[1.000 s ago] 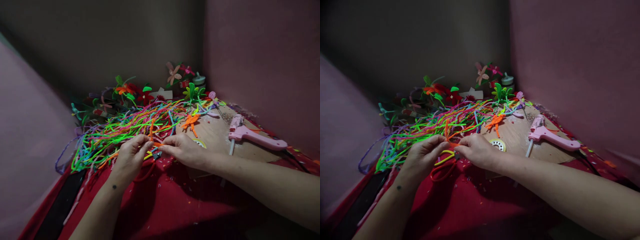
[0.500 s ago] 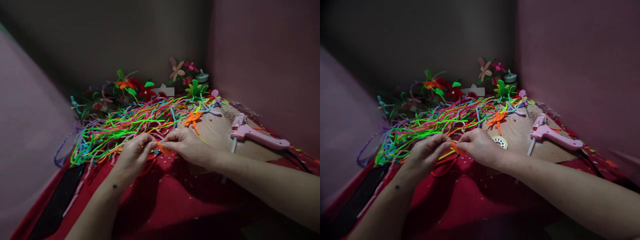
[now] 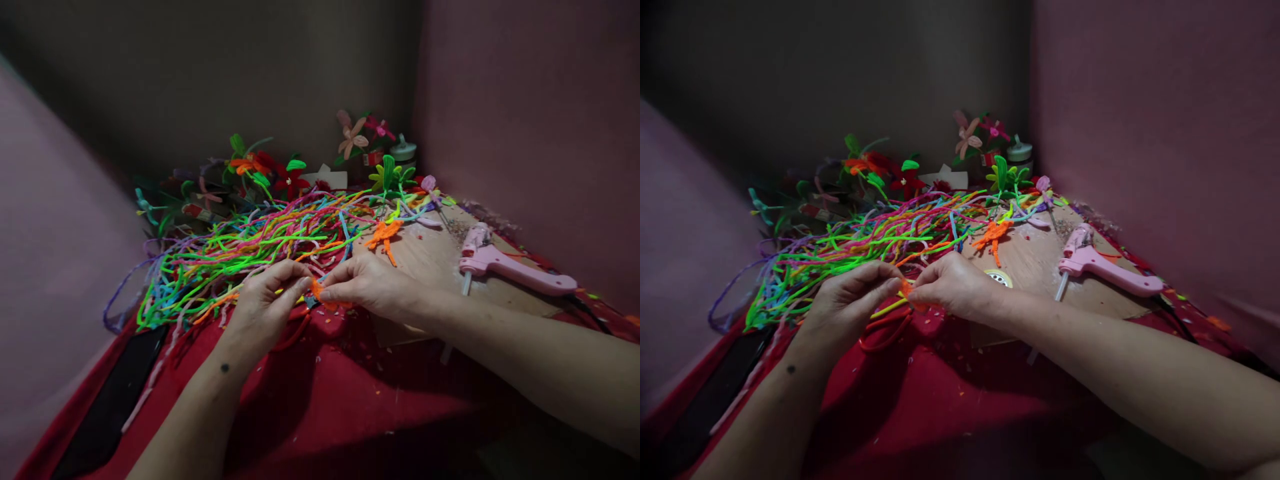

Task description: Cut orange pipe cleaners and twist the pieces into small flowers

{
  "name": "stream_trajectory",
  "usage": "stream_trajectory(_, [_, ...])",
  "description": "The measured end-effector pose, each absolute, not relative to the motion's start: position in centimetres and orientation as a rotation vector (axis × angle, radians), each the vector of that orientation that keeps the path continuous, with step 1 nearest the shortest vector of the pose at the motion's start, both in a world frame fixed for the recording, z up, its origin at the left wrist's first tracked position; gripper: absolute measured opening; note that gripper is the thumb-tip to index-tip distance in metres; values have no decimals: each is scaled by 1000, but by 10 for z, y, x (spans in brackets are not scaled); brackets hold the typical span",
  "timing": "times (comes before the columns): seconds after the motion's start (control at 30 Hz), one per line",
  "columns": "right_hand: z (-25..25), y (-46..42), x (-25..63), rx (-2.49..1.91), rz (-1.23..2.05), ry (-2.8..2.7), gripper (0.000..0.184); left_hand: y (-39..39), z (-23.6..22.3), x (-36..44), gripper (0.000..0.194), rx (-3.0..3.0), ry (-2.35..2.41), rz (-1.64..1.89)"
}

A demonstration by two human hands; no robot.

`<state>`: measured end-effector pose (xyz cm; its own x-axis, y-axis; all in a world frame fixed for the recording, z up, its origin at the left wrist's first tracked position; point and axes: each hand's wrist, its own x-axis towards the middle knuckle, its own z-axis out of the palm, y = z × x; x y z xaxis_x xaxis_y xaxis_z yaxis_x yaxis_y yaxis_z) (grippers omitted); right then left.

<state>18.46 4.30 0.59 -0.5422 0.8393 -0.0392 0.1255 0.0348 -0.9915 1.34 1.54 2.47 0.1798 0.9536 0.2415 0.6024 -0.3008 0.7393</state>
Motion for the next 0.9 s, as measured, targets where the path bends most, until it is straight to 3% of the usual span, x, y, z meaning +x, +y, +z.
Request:
stream_trajectory(0.3, [-1, 46, 184, -944, 1687, -1674, 12, 16, 26, 13, 12, 2237, 1452, 899])
stream_trajectory(0.9, [-3, 45, 182, -861, 1791, -1649, 23, 16, 30, 15, 12, 2152, 1419, 927])
